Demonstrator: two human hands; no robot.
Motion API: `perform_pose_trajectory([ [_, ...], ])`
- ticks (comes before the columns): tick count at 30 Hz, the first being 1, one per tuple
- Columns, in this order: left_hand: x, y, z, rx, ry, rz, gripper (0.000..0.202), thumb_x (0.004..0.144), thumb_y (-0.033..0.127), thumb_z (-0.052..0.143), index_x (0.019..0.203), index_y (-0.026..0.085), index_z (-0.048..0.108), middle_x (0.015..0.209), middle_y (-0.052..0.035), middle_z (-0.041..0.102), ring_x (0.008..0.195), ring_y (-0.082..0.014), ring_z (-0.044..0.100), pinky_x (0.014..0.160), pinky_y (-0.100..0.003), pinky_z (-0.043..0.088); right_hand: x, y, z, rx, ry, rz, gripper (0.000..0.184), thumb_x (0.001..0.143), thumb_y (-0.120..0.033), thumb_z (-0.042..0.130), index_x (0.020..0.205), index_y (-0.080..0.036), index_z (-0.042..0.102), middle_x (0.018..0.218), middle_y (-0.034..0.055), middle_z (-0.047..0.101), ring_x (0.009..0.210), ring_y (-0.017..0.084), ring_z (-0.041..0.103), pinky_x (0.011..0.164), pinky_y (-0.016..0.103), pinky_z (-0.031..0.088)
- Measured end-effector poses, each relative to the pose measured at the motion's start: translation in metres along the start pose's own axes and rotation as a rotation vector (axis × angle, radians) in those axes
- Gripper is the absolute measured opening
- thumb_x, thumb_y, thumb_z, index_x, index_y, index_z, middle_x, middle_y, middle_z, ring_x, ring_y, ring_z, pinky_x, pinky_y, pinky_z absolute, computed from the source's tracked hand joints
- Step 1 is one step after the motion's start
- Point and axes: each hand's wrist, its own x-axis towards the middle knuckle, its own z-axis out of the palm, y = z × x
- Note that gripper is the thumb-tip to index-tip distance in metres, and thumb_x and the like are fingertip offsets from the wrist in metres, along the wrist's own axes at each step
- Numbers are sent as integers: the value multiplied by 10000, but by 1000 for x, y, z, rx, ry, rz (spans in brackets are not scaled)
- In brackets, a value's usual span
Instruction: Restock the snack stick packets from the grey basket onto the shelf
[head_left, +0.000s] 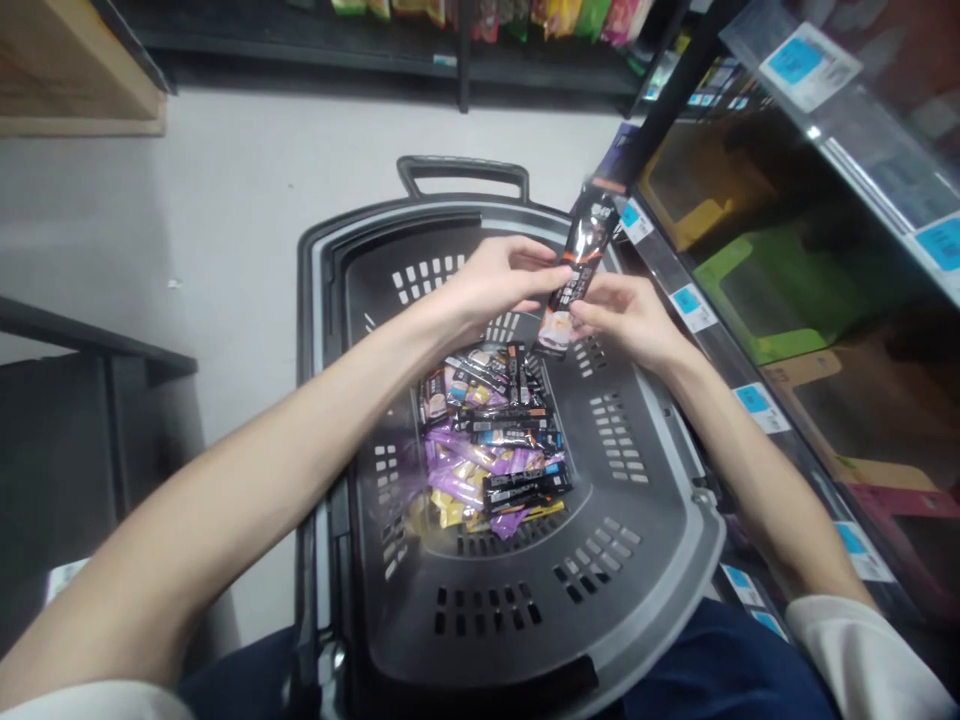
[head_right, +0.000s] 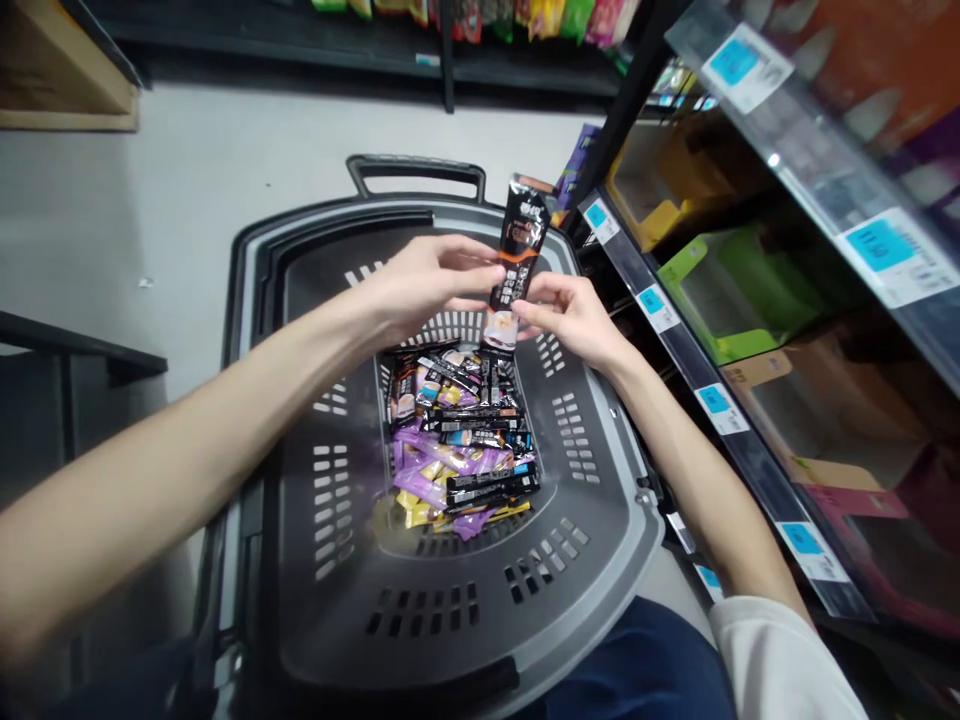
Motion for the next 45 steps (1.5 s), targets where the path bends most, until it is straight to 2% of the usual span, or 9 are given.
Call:
perform_pose_trajectory([
  [2, 1, -5, 2, -19, -51, 45, 316, 873, 245, 724, 1156, 112, 685, 1138, -144, 728, 987, -191, 689, 864, -337, 573, -2, -2, 1, -20, -15, -5, 448, 699, -532, 940, 876, -168, 746, 894, 46, 769, 806, 191, 747, 707, 309, 665],
  [4, 0, -7, 4, 22, -6, 84, 248, 833, 194, 755, 1063, 107, 723, 1001, -114, 747, 843, -150, 676, 800, -301, 550, -2, -3, 2, -33, -35, -19, 439, 697, -519, 947, 890, -169, 764, 875, 47, 766, 760, 187, 736, 676, 306, 656],
  [9, -3, -5, 8, -36, 6, 7, 203, 796, 148, 795, 977, 95, 721, 818, -70, 725, 686, -129, 658, 720, -297, 549, -2, -2, 0, 16, 31, -43, 419, 652, -476, 985, 839, -184, 749, 827, 33, 755, 642, 154, 697, 605, 285, 612],
  [14, -7, -1, 10, -165, -46, -69, 175, 804, 121, 792, 956, 76, 718, 830, -85, 723, 747, -157, 702, 763, -344, 616, 0, 1, -3, 52, 49, -26, 403, 618, -422, 1007, 724, -173, 708, 741, 20, 729, 586, 131, 660, 562, 254, 561],
  [22, -8, -2, 9, -228, -102, -104, 138, 861, 143, 753, 979, 76, 727, 868, -84, 724, 772, -129, 702, 764, -308, 631, 0, 0, -2, 119, 60, 13, 471, 543, -403, 1030, 619, -165, 631, 634, -9, 678, 472, 94, 567, 447, 221, 461],
  [26, -9, 0, 9, -221, -93, -85, 150, 917, 223, 725, 913, 72, 728, 875, -96, 710, 776, -124, 691, 767, -320, 638, 0, 0, -1, 112, 81, 14, 440, 627, -476, 993, 674, -160, 691, 634, 2, 680, 493, 90, 583, 470, 209, 484],
  [30, -11, 3, 10, -239, -61, -103, 135, 900, 202, 742, 877, 72, 715, 850, -98, 701, 742, -126, 684, 733, -324, 637, 0, 0, -1, 122, 76, 18, 462, 738, -583, 904, 690, -160, 725, 615, 11, 668, 511, 85, 585, 492, 196, 497],
  [39, -13, 11, 17, -248, -60, -181, 144, 879, 190, 728, 788, 96, 667, 864, -105, 716, 766, -144, 681, 691, -305, 619, -1, -5, -2, 142, 45, 26, 471, 716, -546, 928, 600, -170, 670, 550, -8, 628, 474, 79, 533, 471, 198, 437],
  [45, -16, 11, 18, -258, -156, -210, 126, 938, 204, 681, 878, 113, 618, 835, -70, 695, 769, -126, 687, 786, -329, 626, 1, -1, -2, 136, 92, 15, 443, 719, -505, 931, 594, -170, 671, 545, -13, 621, 464, 79, 527, 460, 196, 418],
])
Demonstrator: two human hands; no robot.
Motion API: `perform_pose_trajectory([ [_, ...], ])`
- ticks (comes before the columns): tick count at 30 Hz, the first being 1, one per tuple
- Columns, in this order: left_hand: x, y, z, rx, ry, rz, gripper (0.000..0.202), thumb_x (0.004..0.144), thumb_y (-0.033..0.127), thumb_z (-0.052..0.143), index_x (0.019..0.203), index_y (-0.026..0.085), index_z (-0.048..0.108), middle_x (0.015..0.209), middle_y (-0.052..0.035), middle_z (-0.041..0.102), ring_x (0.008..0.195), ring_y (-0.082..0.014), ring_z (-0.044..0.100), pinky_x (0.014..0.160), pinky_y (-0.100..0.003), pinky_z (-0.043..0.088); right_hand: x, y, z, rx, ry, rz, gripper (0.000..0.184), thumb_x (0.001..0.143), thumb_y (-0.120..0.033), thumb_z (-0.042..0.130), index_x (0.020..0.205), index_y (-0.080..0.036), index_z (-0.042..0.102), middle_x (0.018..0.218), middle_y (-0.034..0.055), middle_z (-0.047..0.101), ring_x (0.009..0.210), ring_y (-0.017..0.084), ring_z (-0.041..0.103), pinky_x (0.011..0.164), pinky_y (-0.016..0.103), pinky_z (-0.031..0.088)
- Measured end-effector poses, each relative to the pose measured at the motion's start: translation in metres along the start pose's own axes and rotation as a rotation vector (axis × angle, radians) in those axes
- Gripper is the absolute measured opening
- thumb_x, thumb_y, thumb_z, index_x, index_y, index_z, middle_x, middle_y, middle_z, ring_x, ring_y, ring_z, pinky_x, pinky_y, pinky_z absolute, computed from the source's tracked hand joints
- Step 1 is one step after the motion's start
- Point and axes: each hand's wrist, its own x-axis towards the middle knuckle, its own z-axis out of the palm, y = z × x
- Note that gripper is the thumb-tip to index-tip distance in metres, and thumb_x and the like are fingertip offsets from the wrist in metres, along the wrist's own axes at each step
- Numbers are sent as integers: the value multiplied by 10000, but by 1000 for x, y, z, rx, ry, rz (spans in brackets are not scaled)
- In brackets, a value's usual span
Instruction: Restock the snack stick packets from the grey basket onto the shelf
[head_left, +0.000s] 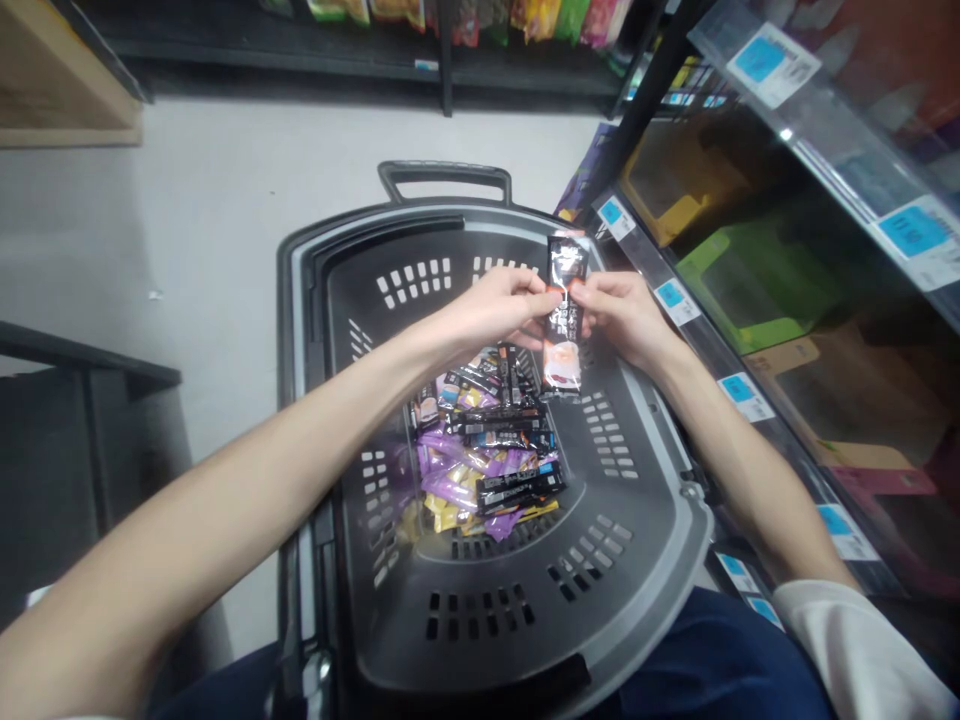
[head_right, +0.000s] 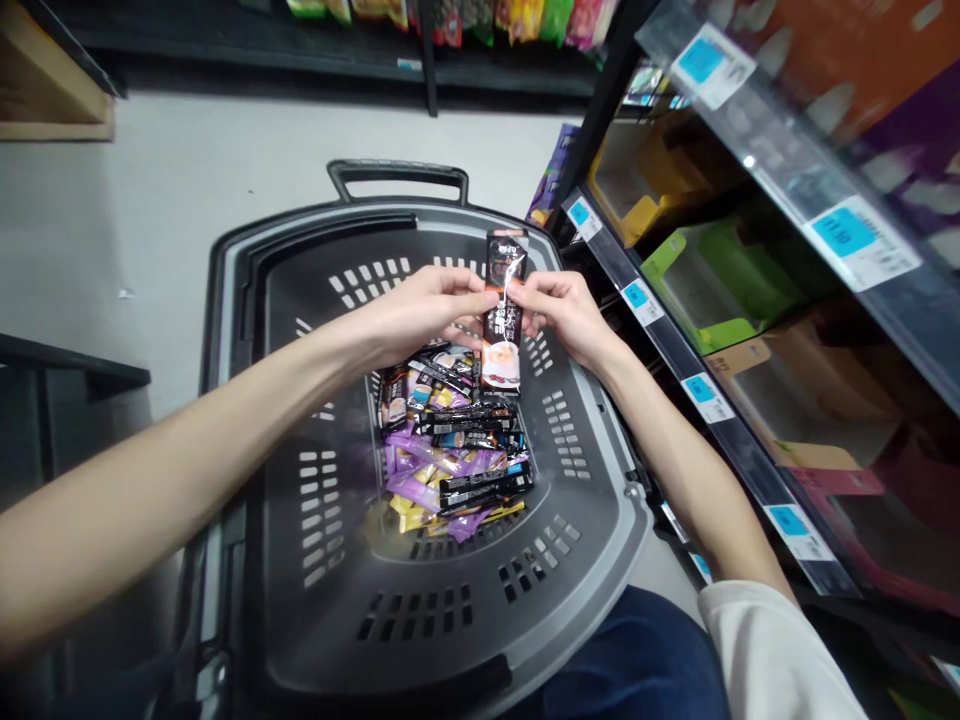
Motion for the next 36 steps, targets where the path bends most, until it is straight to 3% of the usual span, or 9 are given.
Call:
perform_pose_trajectory([
  [3, 0, -3, -1, 0, -69, -10, 206, 890, 153, 743, 1019, 132, 584, 811, -50, 707, 791, -144, 710, 827, -361, 632, 0, 1, 1, 13, 32, -23, 441, 723, -495, 931, 586, -175, 661, 545, -23, 606, 460, 73, 513, 457, 195, 425],
  [8, 1, -9, -1, 24, -53, 36, 280, 835, 89, 777, 963, 156, 536, 679, 9, 656, 667, -134, 684, 775, -369, 634, -1, 0, 0, -12, -2, 7, 431, 712, -524, 931, 639, -185, 676, 613, -16, 641, 499, 86, 538, 474, 213, 469],
  [13, 1, -9, -2, 28, -29, 53, 272, 794, 114, 838, 965, 109, 627, 694, -31, 669, 694, -143, 696, 780, -346, 622, -3, -3, 0, -5, -60, 12, 440, 583, -447, 1005, 816, -185, 740, 823, 20, 747, 606, 129, 636, 476, 234, 507],
  [18, 2, -6, -2, -62, -8, 16, 346, 842, 63, 750, 1159, 65, 614, 790, -74, 717, 756, -166, 725, 823, -368, 637, -5, -4, 0, -11, 29, 2, 411, 564, -407, 1015, 768, -194, 728, 777, 9, 739, 592, 130, 641, 459, 227, 515],
  [21, 1, -4, 0, -115, 12, -7, 392, 854, 17, 689, 1232, 31, 586, 776, -56, 695, 764, -173, 732, 855, -399, 647, -5, -3, 0, -5, 46, -5, 390, 576, -394, 1009, 780, -202, 738, 764, -1, 736, 590, 125, 642, 466, 223, 522],
  [27, 0, -2, 1, -95, -31, 0, 324, 873, 20, 642, 1196, 22, 615, 699, -5, 616, 739, -154, 711, 906, -434, 640, -5, -4, 1, -14, 53, -2, 383, 578, -399, 1005, 768, -202, 737, 749, 1, 735, 572, 125, 628, 457, 231, 512],
  [33, 0, -2, 0, -73, -21, 6, 278, 863, 52, 658, 1140, 60, 631, 722, -14, 610, 756, -153, 698, 908, -434, 635, -5, -5, 2, 9, 48, -2, 389, 570, -396, 1016, 772, -202, 746, 752, -1, 733, 587, 123, 633, 468, 223, 514],
  [36, 1, -3, -1, -60, 3, 23, 179, 849, 71, 666, 1027, 81, 654, 757, -44, 634, 763, -155, 693, 889, -421, 636, -4, -3, 2, 26, 43, 3, 403, 574, -408, 1019, 795, -201, 753, 784, 0, 736, 640, 127, 654, 528, 225, 550],
])
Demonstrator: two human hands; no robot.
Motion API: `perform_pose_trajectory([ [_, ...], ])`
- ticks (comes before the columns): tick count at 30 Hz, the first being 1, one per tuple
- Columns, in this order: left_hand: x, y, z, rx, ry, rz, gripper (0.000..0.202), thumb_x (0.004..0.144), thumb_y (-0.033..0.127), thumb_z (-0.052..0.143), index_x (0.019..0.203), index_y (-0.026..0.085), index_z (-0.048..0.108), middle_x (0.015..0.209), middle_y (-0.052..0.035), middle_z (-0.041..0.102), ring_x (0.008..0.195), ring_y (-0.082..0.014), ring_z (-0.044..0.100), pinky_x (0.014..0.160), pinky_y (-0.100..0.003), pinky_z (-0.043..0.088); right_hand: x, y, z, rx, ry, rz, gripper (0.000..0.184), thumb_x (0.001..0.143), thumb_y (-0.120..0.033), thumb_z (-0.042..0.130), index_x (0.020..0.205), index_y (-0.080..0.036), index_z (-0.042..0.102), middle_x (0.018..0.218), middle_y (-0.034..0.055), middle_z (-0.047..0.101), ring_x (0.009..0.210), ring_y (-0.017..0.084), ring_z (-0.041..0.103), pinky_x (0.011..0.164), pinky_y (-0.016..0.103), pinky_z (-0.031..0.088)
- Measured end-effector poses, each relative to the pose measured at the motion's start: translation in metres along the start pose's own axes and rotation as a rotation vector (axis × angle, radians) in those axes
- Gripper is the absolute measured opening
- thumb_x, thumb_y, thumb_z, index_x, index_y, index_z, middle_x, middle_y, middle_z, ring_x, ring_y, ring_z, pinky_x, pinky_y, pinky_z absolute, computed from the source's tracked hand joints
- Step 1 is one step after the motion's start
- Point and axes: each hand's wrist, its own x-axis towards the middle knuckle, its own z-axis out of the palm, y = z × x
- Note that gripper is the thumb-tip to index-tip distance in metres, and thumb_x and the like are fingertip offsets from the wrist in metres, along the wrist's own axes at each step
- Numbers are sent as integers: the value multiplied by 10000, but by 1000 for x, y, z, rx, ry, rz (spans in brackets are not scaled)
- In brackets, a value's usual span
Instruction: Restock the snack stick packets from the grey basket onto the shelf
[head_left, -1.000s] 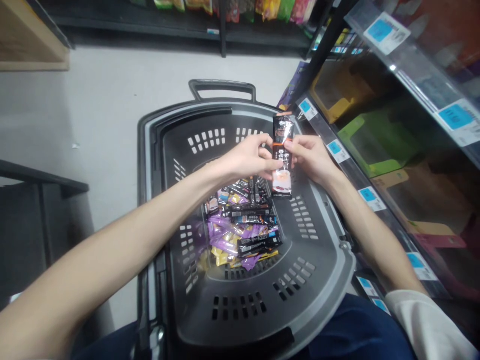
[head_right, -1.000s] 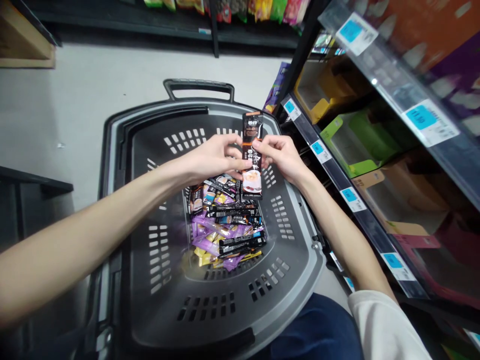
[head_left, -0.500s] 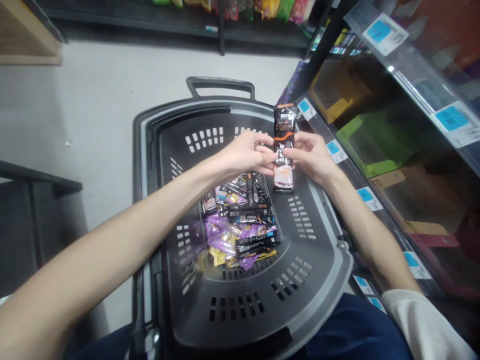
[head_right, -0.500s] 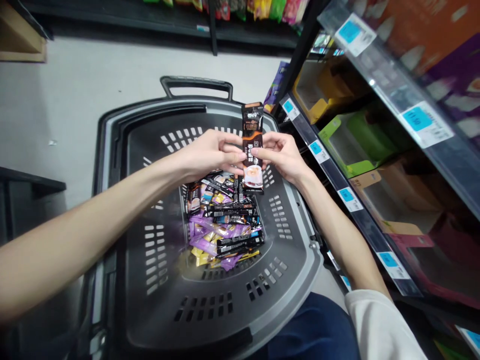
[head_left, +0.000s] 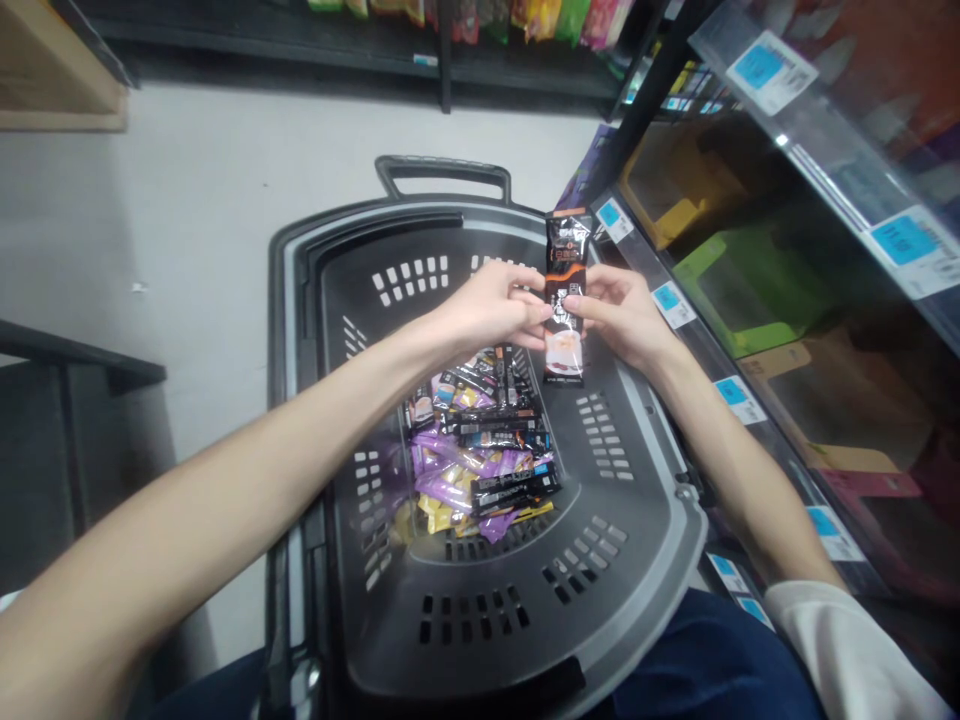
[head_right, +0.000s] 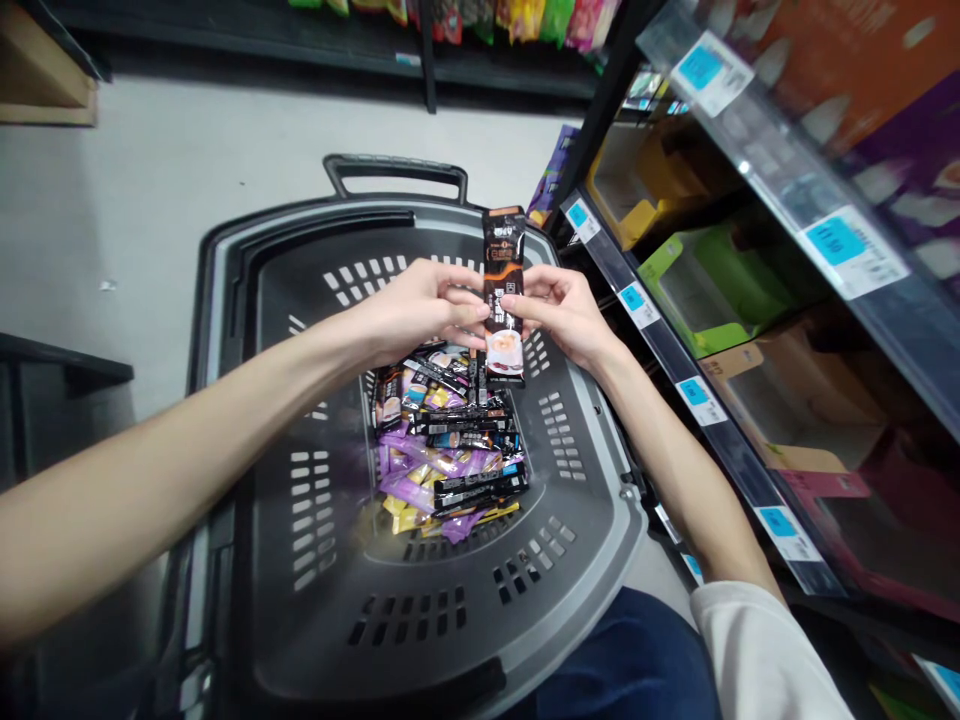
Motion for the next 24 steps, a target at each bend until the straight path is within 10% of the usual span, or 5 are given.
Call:
perform_pose_trajectory([
  [7, 0, 3, 1, 24, 40, 15, 113, 802, 89, 684, 915, 82, 686, 877, -124, 707, 794, -186, 702, 824, -395, 625, 5, 4, -3, 80, -21, 37, 452, 757, -617, 874, 907, -200, 784, 816, 17, 720, 644, 121, 639, 558, 241, 562],
  [15, 2, 2, 2, -66, 86, -15, 275, 803, 46, 547, 1038, 139, 654, 808, -32, 645, 673, -101, 583, 657, -233, 476, 6, 3, -7, 101, -18, 2, 396, 699, -490, 942, 909, -234, 725, 991, 6, 732, 821, 136, 695, 667, 234, 594],
  [24, -5, 6, 8, -153, -165, -157, 462, 966, 623, 556, 952, 175, 667, 788, -48, 633, 623, -126, 556, 664, -276, 487, 5, 3, -8, 52, 80, -47, 639, 624, -547, 967, 1109, -290, 639, 946, -12, 712, 747, 141, 658, 614, 257, 541],
])
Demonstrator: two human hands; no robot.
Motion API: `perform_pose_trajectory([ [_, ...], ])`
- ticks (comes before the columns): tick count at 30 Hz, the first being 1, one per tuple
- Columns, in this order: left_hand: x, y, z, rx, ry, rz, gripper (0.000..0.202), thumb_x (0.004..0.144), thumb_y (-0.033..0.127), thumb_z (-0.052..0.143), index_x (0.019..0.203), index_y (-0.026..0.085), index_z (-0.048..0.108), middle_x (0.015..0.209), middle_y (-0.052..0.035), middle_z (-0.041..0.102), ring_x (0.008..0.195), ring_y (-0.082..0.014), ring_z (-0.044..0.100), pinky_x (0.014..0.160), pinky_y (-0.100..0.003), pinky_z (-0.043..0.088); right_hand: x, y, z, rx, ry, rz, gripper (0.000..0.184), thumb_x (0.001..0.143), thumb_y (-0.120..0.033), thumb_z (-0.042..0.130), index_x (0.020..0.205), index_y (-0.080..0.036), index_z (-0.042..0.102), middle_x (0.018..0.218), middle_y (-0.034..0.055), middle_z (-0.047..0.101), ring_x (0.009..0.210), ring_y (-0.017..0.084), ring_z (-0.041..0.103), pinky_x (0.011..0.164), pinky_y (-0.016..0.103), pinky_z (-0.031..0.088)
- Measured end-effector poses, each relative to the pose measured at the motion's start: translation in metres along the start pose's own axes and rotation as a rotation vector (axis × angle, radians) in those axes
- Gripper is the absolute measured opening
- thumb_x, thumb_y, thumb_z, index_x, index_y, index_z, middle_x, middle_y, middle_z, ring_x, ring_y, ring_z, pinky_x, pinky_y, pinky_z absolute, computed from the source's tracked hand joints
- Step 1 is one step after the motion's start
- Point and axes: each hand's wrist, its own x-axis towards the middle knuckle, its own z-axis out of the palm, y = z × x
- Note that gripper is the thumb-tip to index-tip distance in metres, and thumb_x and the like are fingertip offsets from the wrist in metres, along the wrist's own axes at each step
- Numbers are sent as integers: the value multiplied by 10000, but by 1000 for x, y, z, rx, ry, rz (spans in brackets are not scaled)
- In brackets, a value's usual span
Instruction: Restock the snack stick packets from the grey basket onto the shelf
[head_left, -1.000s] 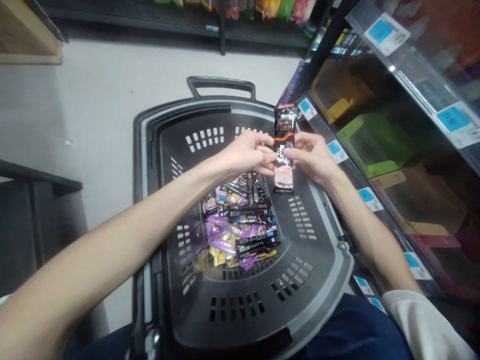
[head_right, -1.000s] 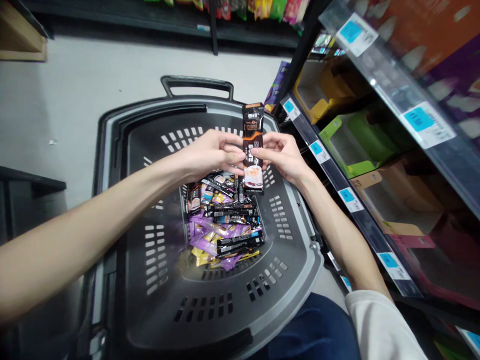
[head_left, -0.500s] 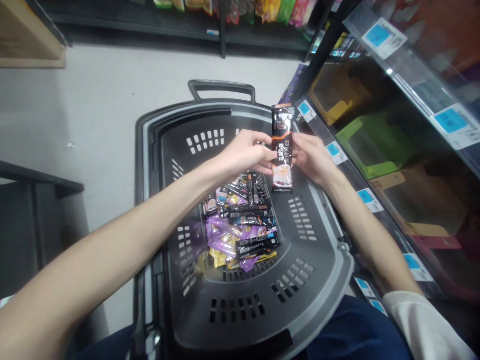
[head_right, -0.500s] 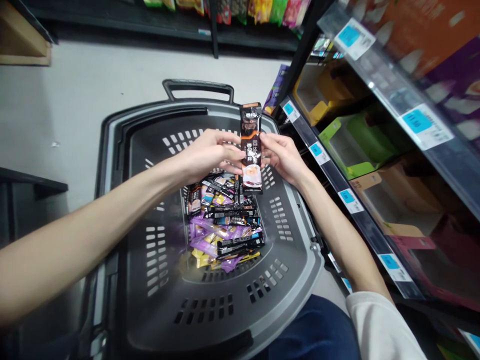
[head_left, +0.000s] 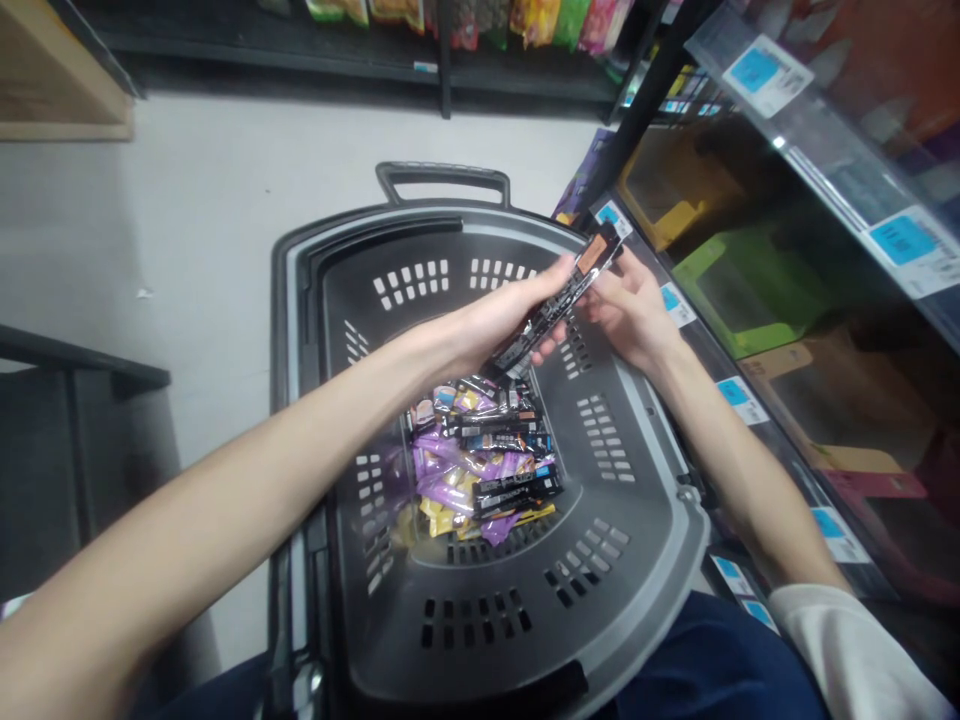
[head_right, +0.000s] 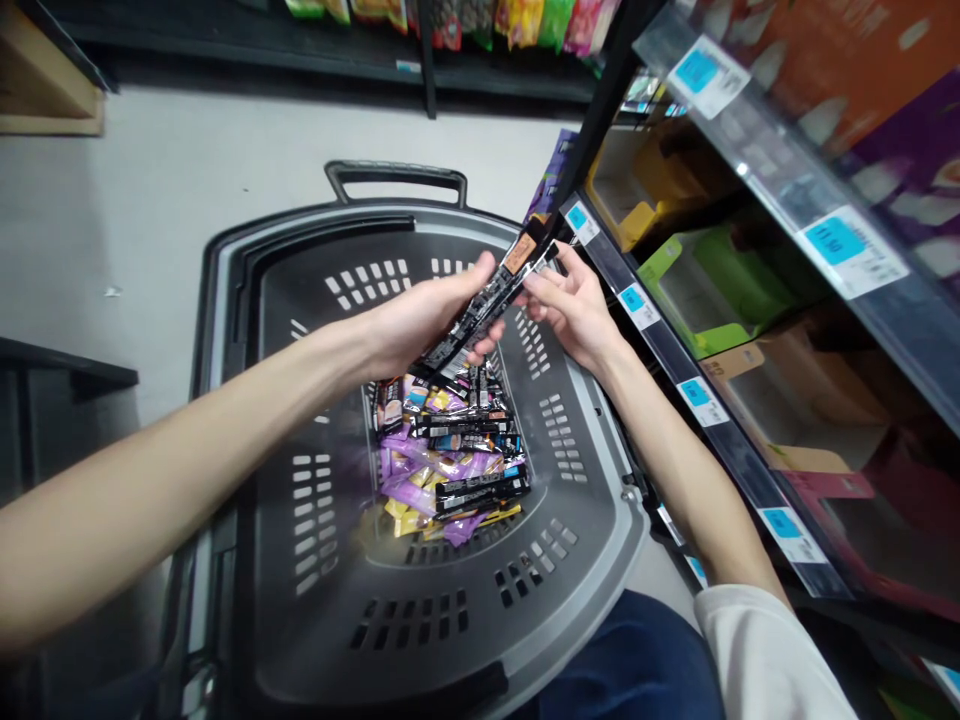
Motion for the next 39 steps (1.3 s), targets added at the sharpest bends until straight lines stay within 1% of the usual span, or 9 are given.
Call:
perform_pose_trajectory([
  [4, -2, -7, 0, 131, -107, 12, 182, 991, 345, 595, 998, 179, 669, 975, -54, 705, 805, -126, 648, 776, -269, 528, 1, -1, -3, -57, 90, -51, 564, 671, -615, 898, 1070, -290, 668, 923, 1, 690, 715, 149, 623, 561, 266, 496],
  [8, -1, -9, -1, 222, -92, 59, 133, 949, 209, 630, 1068, 171, 675, 827, -10, 621, 680, -74, 534, 645, -211, 406, 3, 1, -7, -85, 122, -72, 559, 692, -663, 847, 1068, -297, 657, 927, 13, 686, 723, 154, 610, 568, 274, 490],
  [12, 2, -6, -3, 257, 97, 102, 175, 925, 153, 653, 1094, 138, 695, 771, -12, 616, 564, -37, 425, 563, -224, 267, 6, 2, -10, -28, 129, -90, 521, 693, -608, 867, 1048, -296, 648, 920, 7, 679, 712, 148, 598, 570, 273, 497],
  [17, 11, -5, -16, 152, 378, 402, 268, 745, 141, 824, 986, 109, 710, 874, -61, 733, 722, -97, 637, 705, -245, 487, 3, -2, -4, 142, 104, -36, 440, 643, -461, 921, 819, -233, 588, 745, -38, 591, 587, 92, 532, 504, 224, 474],
  [21, 17, -6, -23, 117, 433, 583, 266, 664, 141, 861, 878, 108, 707, 961, -70, 761, 911, -156, 707, 874, -308, 575, -5, -2, 6, 23, -87, 36, 555, 627, -586, 936, 923, -205, 662, 751, -5, 652, 615, 136, 619, 489, 252, 507],
  [25, 18, -6, -20, 134, 409, 600, 294, 636, 132, 889, 871, 95, 716, 977, -98, 771, 976, -200, 727, 930, -358, 594, -9, 2, 8, -90, -83, 68, 574, 692, -659, 887, 960, -188, 699, 749, 30, 692, 644, 175, 670, 552, 296, 559],
  [29, 18, -7, -17, 102, 390, 622, 215, 787, 210, 819, 953, 104, 733, 1018, -103, 780, 999, -187, 728, 1002, -372, 580, -7, 2, 5, -96, 1, 36, 500, 700, -618, 893, 894, -205, 690, 773, 25, 689, 664, 182, 668, 587, 314, 569],
  [32, 18, -6, -16, 1, 362, 572, 169, 875, 220, 737, 1007, 115, 723, 1037, -92, 785, 1008, -177, 731, 1037, -386, 574, -6, 0, 5, -108, 22, 12, 483, 708, -611, 886, 885, -208, 686, 812, 23, 691, 670, 174, 665, 588, 310, 561],
  [39, 12, -1, -13, -101, 353, 402, 165, 887, 221, 696, 1004, 114, 740, 1092, -76, 782, 1004, -190, 735, 1056, -432, 584, -8, -2, 8, -58, 14, 8, 441, 680, -527, 932, 838, -189, 696, 764, 12, 685, 624, 140, 659, 543, 262, 525],
])
